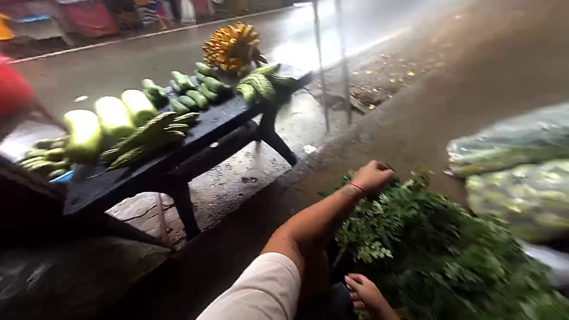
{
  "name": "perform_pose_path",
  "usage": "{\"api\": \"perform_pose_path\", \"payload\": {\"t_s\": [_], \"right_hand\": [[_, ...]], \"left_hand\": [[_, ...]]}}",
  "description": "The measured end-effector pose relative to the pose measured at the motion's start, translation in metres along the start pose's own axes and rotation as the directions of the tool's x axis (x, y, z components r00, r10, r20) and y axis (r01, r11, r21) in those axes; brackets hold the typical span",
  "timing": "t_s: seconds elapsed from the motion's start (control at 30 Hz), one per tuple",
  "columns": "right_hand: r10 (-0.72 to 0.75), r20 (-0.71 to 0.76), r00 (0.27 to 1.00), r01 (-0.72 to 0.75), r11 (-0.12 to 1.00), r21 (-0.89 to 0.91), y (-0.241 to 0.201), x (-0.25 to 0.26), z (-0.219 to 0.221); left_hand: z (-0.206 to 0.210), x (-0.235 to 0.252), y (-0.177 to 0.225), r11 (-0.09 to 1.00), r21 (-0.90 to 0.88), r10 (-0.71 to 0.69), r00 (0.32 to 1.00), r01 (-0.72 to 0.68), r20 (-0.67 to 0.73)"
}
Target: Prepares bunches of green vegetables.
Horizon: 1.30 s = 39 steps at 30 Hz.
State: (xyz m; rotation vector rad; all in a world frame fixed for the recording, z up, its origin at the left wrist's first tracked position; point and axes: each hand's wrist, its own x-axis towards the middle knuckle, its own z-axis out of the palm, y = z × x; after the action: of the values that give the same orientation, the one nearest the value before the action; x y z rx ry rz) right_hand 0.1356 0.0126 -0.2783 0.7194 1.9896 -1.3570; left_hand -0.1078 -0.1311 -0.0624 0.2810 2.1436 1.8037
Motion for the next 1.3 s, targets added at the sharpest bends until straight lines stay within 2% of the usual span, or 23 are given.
{"api": "perform_pose_path", "payload": {"t_s": [0.07,0.13,0.23,0.3,0.37,0.5,0.67,0.77,0.83,0.87,0.93,1.0,1.07,1.13,1.3], "right_hand": [[0.045,0.022,0.999,-0.046,0.998,0.040,0.003,-0.008,-0.016],[0.090,-0.012,0.996,-0.090,0.995,0.034,0.007,-0.021,-0.036],[0.174,-0.143,0.974,-0.179,0.983,-0.027,0.017,-0.028,-0.067],[0.260,-0.235,0.937,-0.292,0.950,-0.112,0.028,-0.028,-0.084],[0.339,-0.285,0.897,-0.385,0.915,-0.122,0.042,-0.027,-0.096],[0.408,-0.242,0.881,-0.372,0.911,0.181,0.070,-0.019,-0.096],[0.433,-0.239,0.869,-0.269,0.819,0.506,0.082,0.007,-0.072],[0.552,-0.253,0.795,-0.314,0.731,0.606,0.089,0.020,-0.053],[0.638,-0.265,0.723,-0.349,0.668,0.657,0.091,0.020,-0.042],[0.666,-0.283,0.690,-0.345,0.647,0.680,0.094,0.017,-0.038],[0.687,-0.337,0.644,-0.267,0.615,0.742,0.106,0.012,-0.030],[0.673,-0.381,0.634,-0.128,0.578,0.806,0.115,0.015,-0.026],[0.659,-0.400,0.636,-0.050,0.553,0.831,0.116,0.017,-0.025],[0.642,-0.412,0.647,-0.045,0.571,0.819,0.115,0.020,-0.027],[0.652,-0.441,0.616,-0.178,0.661,0.729,0.104,0.033,-0.040]], "left_hand": [[0.010,0.016,-0.015,0.931,0.353,0.037,0.988,-0.087,0.147],[0.025,0.022,-0.024,0.768,0.612,-0.010,0.952,-0.189,0.306],[0.047,0.021,-0.031,0.580,0.755,-0.123,0.884,-0.306,0.452],[0.056,0.015,-0.026,0.553,0.758,-0.156,0.851,-0.346,0.501],[0.062,0.009,-0.019,0.578,0.712,-0.113,0.825,-0.399,0.554],[0.073,-0.008,0.001,0.652,0.609,-0.052,0.774,-0.453,0.631],[0.087,-0.035,0.033,0.641,0.567,-0.046,0.712,-0.516,0.700],[0.088,-0.044,0.022,0.740,0.458,0.039,0.711,-0.493,0.702],[0.089,-0.039,0.001,0.789,0.440,0.004,0.720,-0.429,0.694],[0.091,-0.034,-0.009,0.768,0.492,-0.063,0.717,-0.410,0.694],[0.093,-0.021,-0.028,0.629,0.651,-0.230,0.697,-0.425,0.679],[0.093,-0.006,-0.039,0.538,0.723,-0.289,0.710,-0.433,0.642],[0.094,0.005,-0.042,0.565,0.702,-0.240,0.727,-0.434,0.643],[0.097,0.012,-0.042,0.604,0.674,-0.206,0.733,-0.425,0.648],[0.102,0.016,-0.046,0.572,0.692,-0.240,0.718,-0.440,0.654]]}}
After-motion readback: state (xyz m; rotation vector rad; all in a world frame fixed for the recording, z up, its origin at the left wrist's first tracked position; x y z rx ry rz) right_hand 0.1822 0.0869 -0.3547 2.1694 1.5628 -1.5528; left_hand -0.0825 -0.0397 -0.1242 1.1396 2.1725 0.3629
